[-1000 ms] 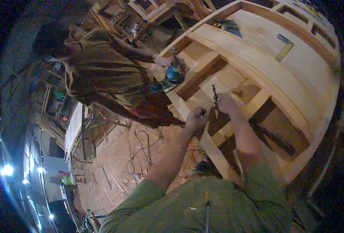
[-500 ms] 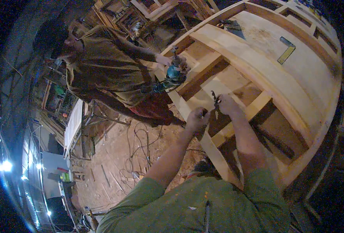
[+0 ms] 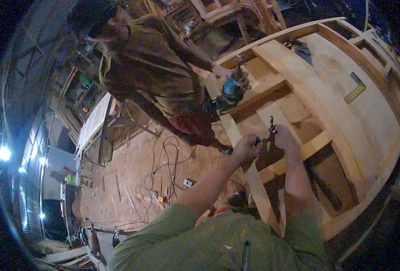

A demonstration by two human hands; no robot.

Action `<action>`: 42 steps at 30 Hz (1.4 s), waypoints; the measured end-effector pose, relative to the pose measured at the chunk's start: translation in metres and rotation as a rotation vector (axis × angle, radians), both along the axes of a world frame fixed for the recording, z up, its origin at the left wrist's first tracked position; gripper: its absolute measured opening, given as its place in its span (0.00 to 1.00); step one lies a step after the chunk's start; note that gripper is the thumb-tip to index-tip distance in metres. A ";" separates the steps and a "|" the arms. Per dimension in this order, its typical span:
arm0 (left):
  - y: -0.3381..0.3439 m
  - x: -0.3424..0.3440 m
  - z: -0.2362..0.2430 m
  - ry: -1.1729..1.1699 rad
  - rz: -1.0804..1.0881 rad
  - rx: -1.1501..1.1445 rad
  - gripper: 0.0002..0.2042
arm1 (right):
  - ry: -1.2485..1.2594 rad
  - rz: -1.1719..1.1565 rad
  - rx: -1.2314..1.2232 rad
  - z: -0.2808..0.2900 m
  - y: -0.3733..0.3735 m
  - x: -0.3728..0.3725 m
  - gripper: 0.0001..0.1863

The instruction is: The person constructs a wooden furniture frame by drilling holes, driving screws, and sanding the surfaces of the wood using a drill, a power sander, and a hammer.

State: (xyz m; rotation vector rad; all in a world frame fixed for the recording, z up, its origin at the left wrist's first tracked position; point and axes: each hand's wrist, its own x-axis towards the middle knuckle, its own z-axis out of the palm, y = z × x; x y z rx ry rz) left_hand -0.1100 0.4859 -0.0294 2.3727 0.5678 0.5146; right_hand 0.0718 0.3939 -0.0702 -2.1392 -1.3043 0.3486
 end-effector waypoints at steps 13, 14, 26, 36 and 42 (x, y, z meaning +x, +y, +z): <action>-0.002 -0.004 -0.001 -0.036 0.029 -0.110 0.08 | 0.278 -0.119 -0.001 -0.004 0.000 -0.004 0.11; -0.003 -0.005 -0.001 -0.058 0.033 -0.138 0.08 | 0.183 -0.097 -0.004 -0.003 0.001 -0.005 0.12; 0.002 -0.004 -0.010 -0.121 0.005 -0.050 0.08 | 0.106 -0.068 -0.058 -0.007 0.003 -0.003 0.14; 0.002 -0.010 -0.007 -0.011 0.052 -0.089 0.09 | 0.273 -0.086 -0.088 0.003 0.009 -0.010 0.11; 0.001 -0.007 -0.006 -0.039 0.036 -0.139 0.08 | 0.133 -0.093 -0.078 -0.007 0.010 -0.005 0.10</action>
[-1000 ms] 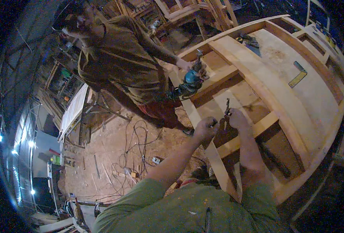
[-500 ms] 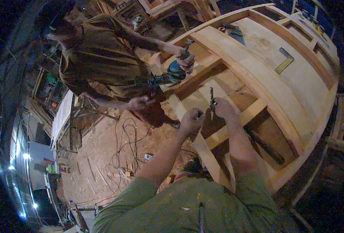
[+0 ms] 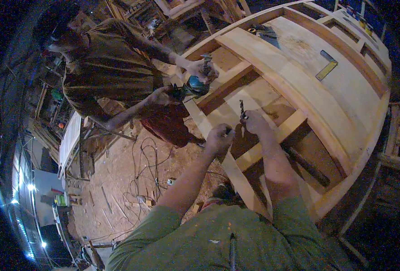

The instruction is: The person constructs a wooden furniture frame by drilling holes, driving screws, and sanding the surfaces of the wood using a drill, a power sander, and a hammer.

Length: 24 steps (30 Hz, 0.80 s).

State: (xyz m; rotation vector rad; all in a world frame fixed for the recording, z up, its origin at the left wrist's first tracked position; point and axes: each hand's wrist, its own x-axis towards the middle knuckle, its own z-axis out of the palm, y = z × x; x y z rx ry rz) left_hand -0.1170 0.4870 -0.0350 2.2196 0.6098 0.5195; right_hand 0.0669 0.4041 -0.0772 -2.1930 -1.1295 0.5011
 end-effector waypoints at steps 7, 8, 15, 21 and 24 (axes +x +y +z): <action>0.001 0.002 -0.003 -0.026 -0.008 0.045 0.07 | 0.060 -0.037 0.004 0.010 -0.003 0.000 0.14; 0.001 0.002 -0.003 -0.016 -0.003 0.041 0.08 | 0.053 -0.031 -0.002 0.010 -0.002 0.000 0.13; 0.002 0.001 -0.004 -0.016 0.001 0.024 0.08 | -0.079 0.003 0.071 0.010 -0.006 -0.006 0.10; -0.001 0.005 -0.002 -0.053 -0.014 0.085 0.08 | 0.073 -0.029 0.023 -0.010 -0.002 0.007 0.11; -0.002 0.007 -0.001 -0.063 -0.036 0.090 0.08 | 0.073 -0.033 0.037 -0.023 -0.003 0.013 0.11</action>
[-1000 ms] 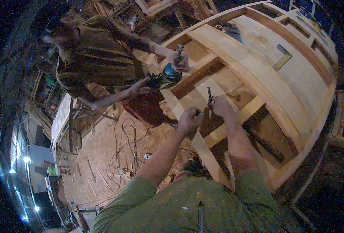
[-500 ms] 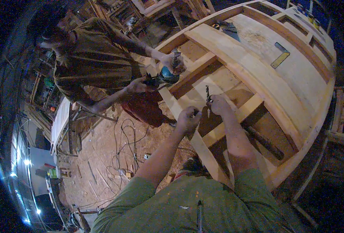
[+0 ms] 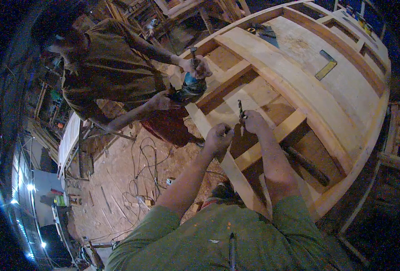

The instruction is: The person constructs a wooden furniture frame by drilling holes, driving screws, and sanding the surfaces of the wood using a drill, a power sander, and a hammer.

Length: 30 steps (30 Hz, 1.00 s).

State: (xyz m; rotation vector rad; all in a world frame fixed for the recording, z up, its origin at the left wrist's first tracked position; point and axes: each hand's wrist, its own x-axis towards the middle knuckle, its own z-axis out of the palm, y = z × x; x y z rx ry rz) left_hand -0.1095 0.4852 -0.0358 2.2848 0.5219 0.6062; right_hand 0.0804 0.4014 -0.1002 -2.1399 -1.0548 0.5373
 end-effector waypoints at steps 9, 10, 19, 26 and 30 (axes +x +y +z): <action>-0.002 0.005 0.008 -0.030 -0.002 0.004 0.09 | 0.082 0.081 0.088 0.004 0.006 0.008 0.13; 0.000 0.003 0.007 0.036 -0.010 -0.026 0.09 | 0.122 0.096 0.154 0.004 0.007 0.007 0.13; 0.002 -0.006 0.002 0.027 0.005 -0.072 0.09 | 0.225 -0.032 0.219 0.070 -0.004 -0.024 0.17; 0.000 -0.001 0.002 0.086 0.043 -0.023 0.09 | 0.386 0.008 0.264 0.061 -0.003 -0.016 0.19; 0.001 -0.004 0.002 0.055 0.042 -0.050 0.08 | 0.284 -0.017 0.194 0.066 -0.005 -0.025 0.18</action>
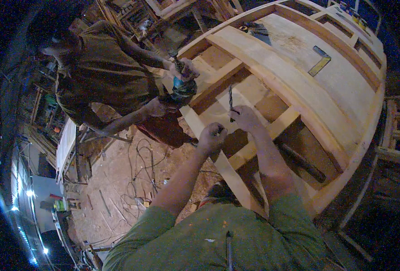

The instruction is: The person constructs a wooden furniture frame by drilling holes, driving screws, and sanding the surfaces of the wood using a drill, a power sander, and a hammer.

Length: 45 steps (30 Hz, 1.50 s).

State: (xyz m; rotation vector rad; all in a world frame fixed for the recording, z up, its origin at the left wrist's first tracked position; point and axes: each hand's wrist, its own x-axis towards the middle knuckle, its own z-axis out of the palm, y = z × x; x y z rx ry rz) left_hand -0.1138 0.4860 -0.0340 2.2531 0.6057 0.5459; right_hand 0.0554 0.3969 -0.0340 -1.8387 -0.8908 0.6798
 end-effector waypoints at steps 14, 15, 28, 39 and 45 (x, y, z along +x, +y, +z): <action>0.001 -0.003 -0.003 -0.019 -0.006 -0.019 0.09 | -0.082 -0.069 0.096 0.010 -0.001 -0.003 0.14; 0.001 -0.003 -0.003 -0.019 -0.007 -0.020 0.09 | -0.041 -0.071 0.137 0.012 -0.001 -0.003 0.14; -0.001 0.002 -0.001 0.021 0.004 0.024 0.08 | -0.016 -0.090 0.199 -0.009 0.003 0.007 0.13; 0.001 0.000 -0.003 0.005 0.003 -0.023 0.08 | -0.106 -0.118 0.230 -0.017 0.008 0.007 0.14; 0.002 -0.005 -0.008 -0.033 -0.008 -0.019 0.08 | -0.043 -0.104 0.147 -0.005 0.005 0.001 0.10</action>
